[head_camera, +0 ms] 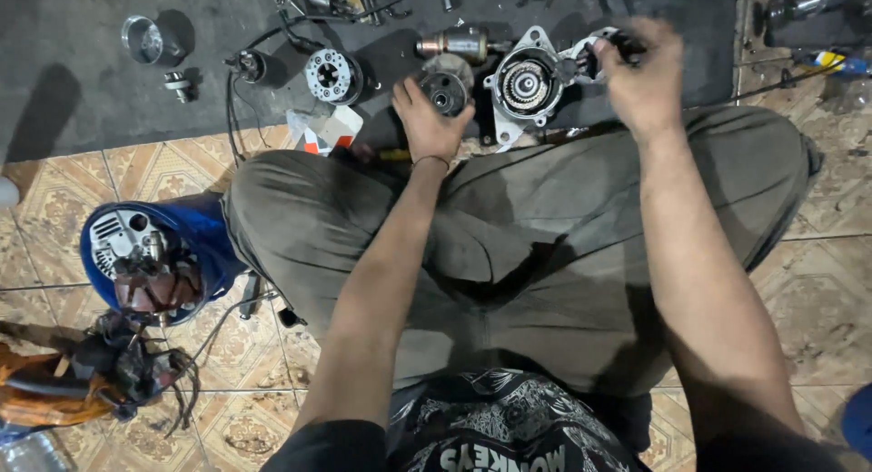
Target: Assembling a starter motor by fitting internal gears and joining the housing components.
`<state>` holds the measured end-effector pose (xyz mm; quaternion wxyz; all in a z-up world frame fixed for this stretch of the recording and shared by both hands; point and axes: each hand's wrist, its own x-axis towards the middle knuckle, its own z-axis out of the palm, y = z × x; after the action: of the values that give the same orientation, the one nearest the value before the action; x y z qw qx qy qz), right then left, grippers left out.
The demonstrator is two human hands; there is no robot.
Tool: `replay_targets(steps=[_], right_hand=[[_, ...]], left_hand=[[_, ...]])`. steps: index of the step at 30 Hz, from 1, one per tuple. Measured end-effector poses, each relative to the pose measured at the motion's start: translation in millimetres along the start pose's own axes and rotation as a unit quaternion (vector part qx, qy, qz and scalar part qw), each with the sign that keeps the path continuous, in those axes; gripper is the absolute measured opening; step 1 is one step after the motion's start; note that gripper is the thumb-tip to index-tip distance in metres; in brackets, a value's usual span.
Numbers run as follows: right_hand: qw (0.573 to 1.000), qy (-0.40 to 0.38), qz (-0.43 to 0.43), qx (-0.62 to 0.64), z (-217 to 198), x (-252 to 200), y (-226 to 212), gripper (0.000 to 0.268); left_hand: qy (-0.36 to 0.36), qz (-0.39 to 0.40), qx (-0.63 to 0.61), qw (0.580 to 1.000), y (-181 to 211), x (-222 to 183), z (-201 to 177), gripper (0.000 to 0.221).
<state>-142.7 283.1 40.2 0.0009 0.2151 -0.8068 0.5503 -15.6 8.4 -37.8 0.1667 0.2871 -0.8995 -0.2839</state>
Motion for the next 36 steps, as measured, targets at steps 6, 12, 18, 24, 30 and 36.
replay_targets(steps=[6,12,18,24,30,36], right_hand=[[0.991,0.039,0.116,0.054,5.0,0.0,10.2,0.043],[0.933,-0.017,0.315,0.173,11.5,4.5,14.0,0.047],[0.941,-0.003,0.311,0.135,12.8,1.3,21.4,0.039],[0.942,0.026,0.290,0.168,16.1,0.5,20.4,0.040],[0.934,0.029,0.296,0.200,18.4,1.8,17.8,0.037],[0.938,0.022,0.311,0.152,20.3,1.6,18.2,0.045]], left_hand=[[-0.140,0.052,0.162,0.975,-51.5,-6.4,54.2,0.114],[-0.113,0.028,0.034,0.993,8.4,-8.8,2.2,0.082],[-0.064,0.244,-0.176,0.951,141.8,-17.2,-41.8,0.042],[-0.123,0.192,-0.166,0.960,164.9,-20.6,-13.5,0.042],[-0.114,0.229,-0.174,0.951,165.8,-7.3,-13.5,0.033],[-0.138,0.289,-0.165,0.933,171.3,4.1,-19.7,0.028]])
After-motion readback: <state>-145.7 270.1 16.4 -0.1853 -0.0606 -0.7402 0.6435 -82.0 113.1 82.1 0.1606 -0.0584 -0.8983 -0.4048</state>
